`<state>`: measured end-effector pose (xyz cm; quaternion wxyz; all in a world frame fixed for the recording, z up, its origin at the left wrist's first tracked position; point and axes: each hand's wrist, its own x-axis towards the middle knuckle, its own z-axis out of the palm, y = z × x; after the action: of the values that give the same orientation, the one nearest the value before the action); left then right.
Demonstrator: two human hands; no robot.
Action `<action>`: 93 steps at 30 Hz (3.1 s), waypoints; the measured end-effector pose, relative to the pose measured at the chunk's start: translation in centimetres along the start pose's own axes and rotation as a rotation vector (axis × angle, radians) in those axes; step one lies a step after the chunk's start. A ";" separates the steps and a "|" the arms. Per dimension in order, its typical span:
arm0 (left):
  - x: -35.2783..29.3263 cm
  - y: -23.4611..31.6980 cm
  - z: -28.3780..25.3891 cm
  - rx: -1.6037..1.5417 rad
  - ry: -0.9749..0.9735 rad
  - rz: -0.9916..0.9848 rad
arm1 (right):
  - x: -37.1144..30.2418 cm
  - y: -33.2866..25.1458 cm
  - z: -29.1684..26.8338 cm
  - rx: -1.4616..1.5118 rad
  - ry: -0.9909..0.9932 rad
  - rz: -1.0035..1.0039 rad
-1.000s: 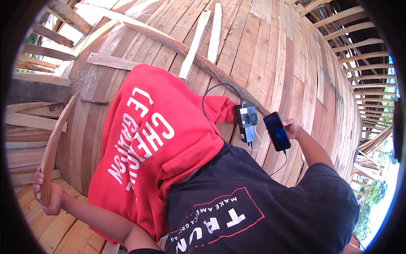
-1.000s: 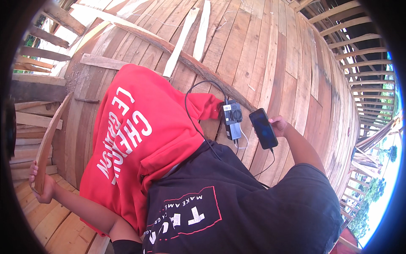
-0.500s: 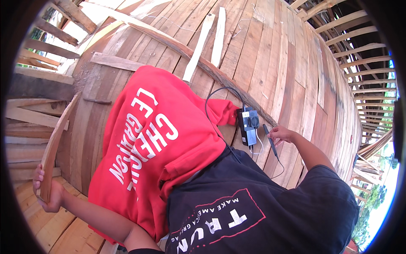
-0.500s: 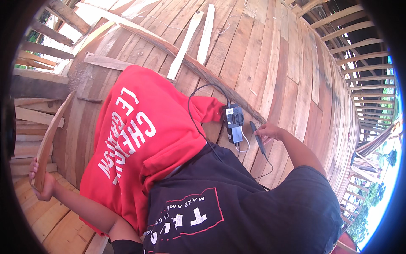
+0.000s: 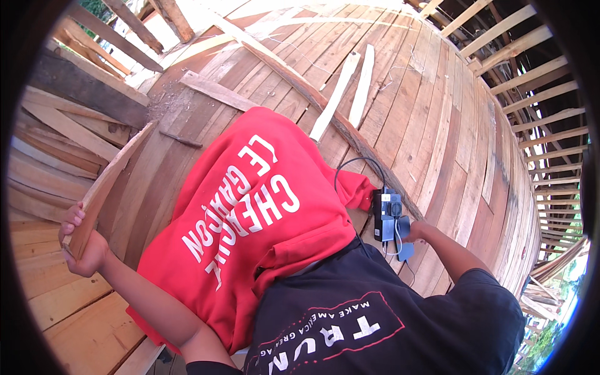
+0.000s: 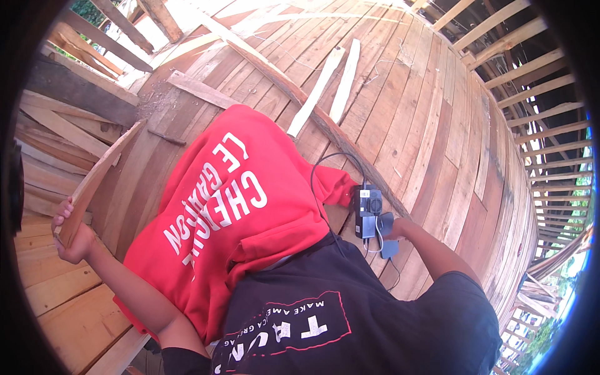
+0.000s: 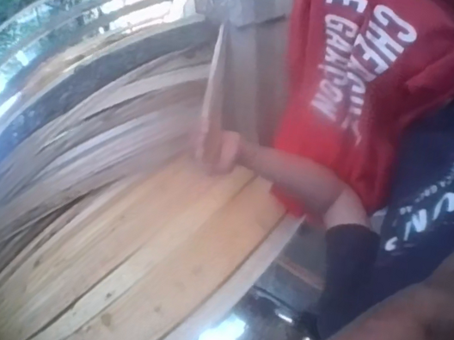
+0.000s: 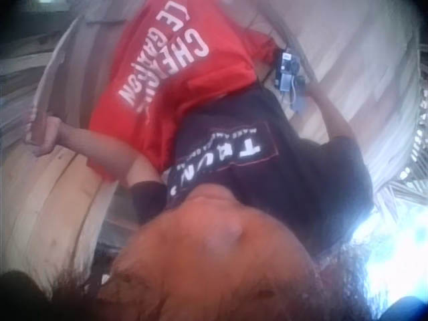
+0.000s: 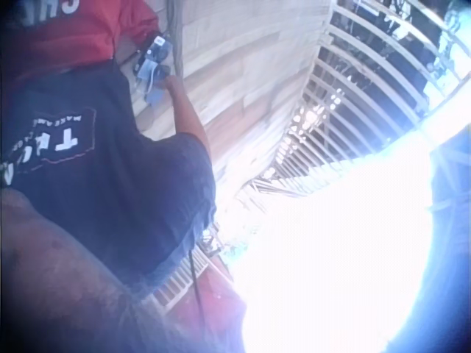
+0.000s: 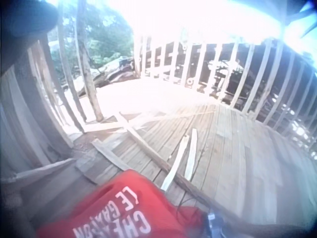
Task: The person is carving a small, triangular piece of wood using a knife. They hold the wood in their left hand and use the knife in their right hand to shave off thin layers, refining the shape of the wood. The person occasionally pauses to inspect the piece before continuing to carve.
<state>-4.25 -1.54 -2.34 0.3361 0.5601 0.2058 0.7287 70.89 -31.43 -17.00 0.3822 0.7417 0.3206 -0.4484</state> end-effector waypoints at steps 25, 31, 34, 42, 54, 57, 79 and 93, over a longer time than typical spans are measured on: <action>0.0 2.4 2.8 0.009 0.204 0.129 | -19.1 -60.1 -23.4 -0.215 0.806 -1.262; 1.2 3.6 2.6 -0.009 0.390 0.189 | -8.8 -64.5 -18.8 -0.291 0.787 -1.121; 1.9 6.5 3.7 0.015 0.337 0.210 | -9.2 -65.8 -18.9 -0.292 0.787 -1.079; 3.2 7.3 5.0 0.064 0.251 0.180 | -8.4 -68.3 -20.9 -0.178 0.626 -0.999; 2.7 10.7 6.0 0.152 0.385 0.267 | -16.0 -64.4 -25.0 -0.076 0.699 -1.057; 2.3 12.3 6.3 0.167 0.353 0.288 | -15.5 -64.0 -25.3 -0.094 0.821 -1.026; 4.3 8.1 3.8 0.179 -0.097 0.163 | -18.6 -65.8 -18.6 0.239 0.261 -1.692; 5.6 7.9 1.8 -0.019 -0.456 0.122 | -26.8 -62.5 -15.1 0.193 0.412 -1.551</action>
<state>-5.39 -3.09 7.30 0.3348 0.7184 0.0834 0.6040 15.54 9.29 -5.42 -0.1703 0.4058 0.7677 -0.4658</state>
